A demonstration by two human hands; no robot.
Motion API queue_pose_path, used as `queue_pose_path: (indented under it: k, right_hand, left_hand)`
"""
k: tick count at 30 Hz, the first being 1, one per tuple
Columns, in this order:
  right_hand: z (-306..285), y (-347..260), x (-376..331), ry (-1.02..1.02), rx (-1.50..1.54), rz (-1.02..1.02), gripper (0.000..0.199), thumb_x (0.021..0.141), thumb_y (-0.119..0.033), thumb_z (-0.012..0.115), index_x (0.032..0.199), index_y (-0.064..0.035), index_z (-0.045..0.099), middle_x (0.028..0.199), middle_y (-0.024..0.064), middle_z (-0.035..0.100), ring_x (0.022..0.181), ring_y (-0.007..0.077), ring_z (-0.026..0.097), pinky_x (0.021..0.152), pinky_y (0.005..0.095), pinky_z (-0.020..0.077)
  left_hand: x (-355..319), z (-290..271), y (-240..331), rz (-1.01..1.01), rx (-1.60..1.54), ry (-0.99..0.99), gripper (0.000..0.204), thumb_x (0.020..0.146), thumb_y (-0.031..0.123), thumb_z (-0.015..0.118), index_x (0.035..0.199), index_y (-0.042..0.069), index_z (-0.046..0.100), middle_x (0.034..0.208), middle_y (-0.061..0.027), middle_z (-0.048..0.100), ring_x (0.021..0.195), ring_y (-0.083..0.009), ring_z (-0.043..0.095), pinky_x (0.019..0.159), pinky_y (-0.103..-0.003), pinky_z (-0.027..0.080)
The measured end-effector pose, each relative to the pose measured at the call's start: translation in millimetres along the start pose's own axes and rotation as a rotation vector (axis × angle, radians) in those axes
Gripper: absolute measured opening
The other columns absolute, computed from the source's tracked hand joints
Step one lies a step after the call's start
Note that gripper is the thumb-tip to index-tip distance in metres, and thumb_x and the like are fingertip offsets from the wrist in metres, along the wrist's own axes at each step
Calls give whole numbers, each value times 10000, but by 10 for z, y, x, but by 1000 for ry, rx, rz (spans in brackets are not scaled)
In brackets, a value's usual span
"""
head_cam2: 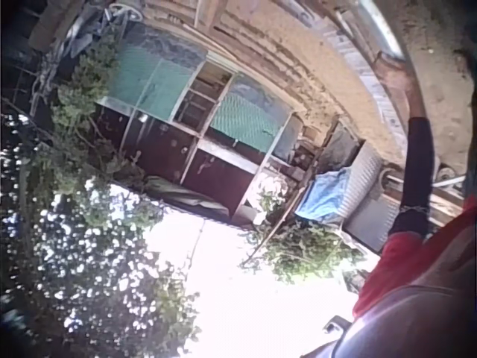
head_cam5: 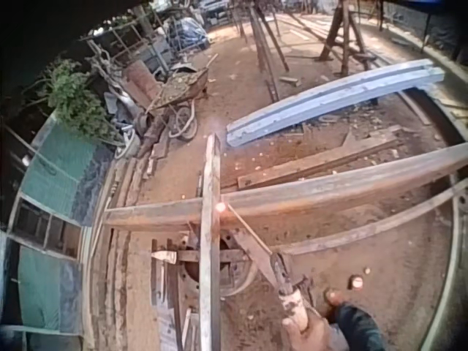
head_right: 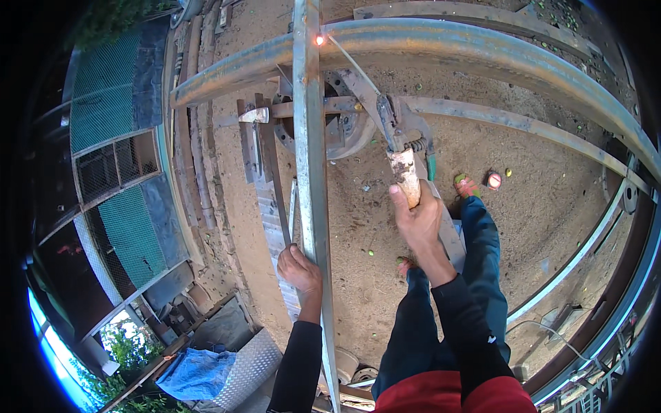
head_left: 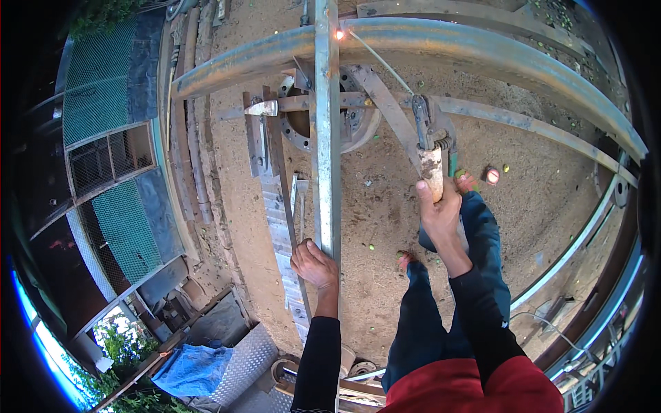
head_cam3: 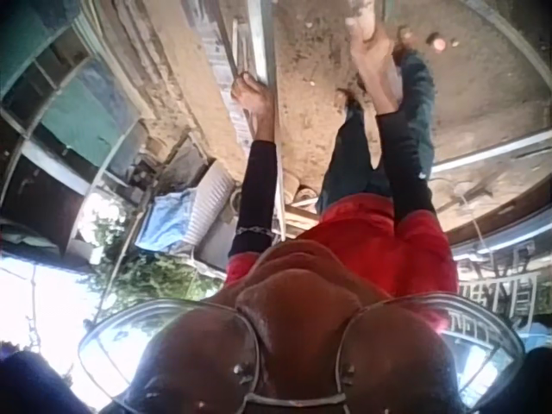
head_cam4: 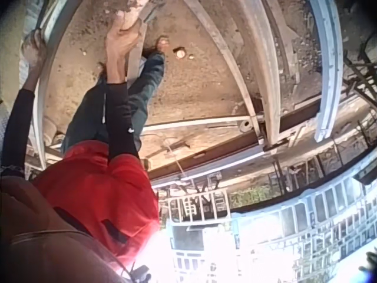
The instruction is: The person measures and welds metal bars to a frame structure using a tape measure and a welding torch. They also use an angle grinder to smooth the welded joints and a hammer to adjust the alignment of the metal pieces.
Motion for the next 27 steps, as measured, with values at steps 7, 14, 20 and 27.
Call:
queue_pose_path:
  k: [7,14,20,27]
  right_hand:
    - [103,49,-47,-62,-9,61,379,885,-355,703,877,14,614,583,156,605,507,285,634,494,375,465]
    - [172,107,-15,-77,-47,84,392,876,-372,705,898,10,623,583,171,608,534,328,653,502,408,476]
    - [249,32,-43,-156,-235,26,438,859,-429,706,917,-12,585,606,197,621,556,396,644,510,464,488]
    - [307,-16,-70,-177,-308,-14,458,852,-469,702,876,-35,557,616,195,622,562,412,635,520,498,492]
  left_hand:
    - [-16,4,17,18,33,18,261,986,187,444,892,-2,599,881,-173,614,898,-372,561,882,-480,387]
    - [-24,25,-6,5,13,8,247,970,179,456,902,1,613,902,-173,625,909,-367,567,883,-477,384]
    - [-35,50,-53,-9,-14,-1,247,956,186,462,917,2,621,926,-175,634,931,-367,575,886,-475,383]
    - [-29,45,-56,-39,-22,-35,259,944,203,456,924,9,626,938,-166,645,943,-370,579,880,-484,388]
Point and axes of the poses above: each hand's wrist, its own x-axis towards the middle knuckle, its own z-axis out of the palm, y = z × x, the point moved 7 cm from there along x, towards the middle knuckle
